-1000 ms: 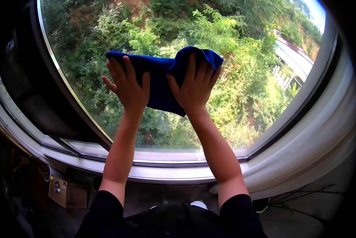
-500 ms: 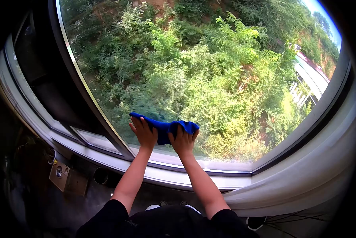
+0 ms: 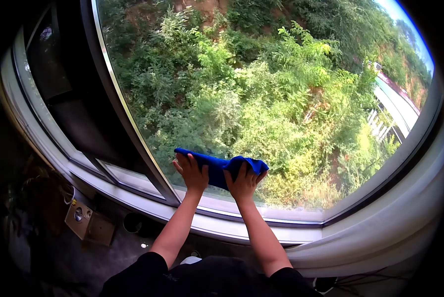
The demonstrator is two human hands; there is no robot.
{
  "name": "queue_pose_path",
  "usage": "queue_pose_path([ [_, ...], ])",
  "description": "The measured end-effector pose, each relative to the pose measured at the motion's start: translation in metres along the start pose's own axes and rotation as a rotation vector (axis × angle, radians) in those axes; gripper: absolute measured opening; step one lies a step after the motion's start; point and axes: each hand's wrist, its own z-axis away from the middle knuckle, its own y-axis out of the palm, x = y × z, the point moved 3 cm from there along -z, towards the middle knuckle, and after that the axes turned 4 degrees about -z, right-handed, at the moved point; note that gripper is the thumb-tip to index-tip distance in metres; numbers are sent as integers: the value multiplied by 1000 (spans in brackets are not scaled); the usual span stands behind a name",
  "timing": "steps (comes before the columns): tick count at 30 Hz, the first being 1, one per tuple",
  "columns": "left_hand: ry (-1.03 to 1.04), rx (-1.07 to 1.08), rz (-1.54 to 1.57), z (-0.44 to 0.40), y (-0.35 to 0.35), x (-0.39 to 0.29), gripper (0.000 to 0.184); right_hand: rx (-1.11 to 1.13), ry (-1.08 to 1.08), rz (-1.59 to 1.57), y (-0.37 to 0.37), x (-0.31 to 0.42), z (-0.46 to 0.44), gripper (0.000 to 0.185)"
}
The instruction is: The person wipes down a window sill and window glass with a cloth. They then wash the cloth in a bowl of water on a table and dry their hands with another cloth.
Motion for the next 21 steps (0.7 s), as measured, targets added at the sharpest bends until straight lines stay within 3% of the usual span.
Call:
queue_pose_path([
  [7,124,-145,41,-83,-33,39,84,-46,106,95,0,50,-71,102],
  [9,153,-156,5,-106,-46,41,81,-178,40,86,-4,61,-91,101],
  [10,148,-192,23,-119,-52,42,80,-132,12,62,-8,67,-105,114],
  [13,122,-227,48,-158,-69,49,79,-207,-45,116,-27,95,-152,105],
  [21,68,-248,91,-249,-115,61,74,-390,-126,118,-45,149,-241,105],
])
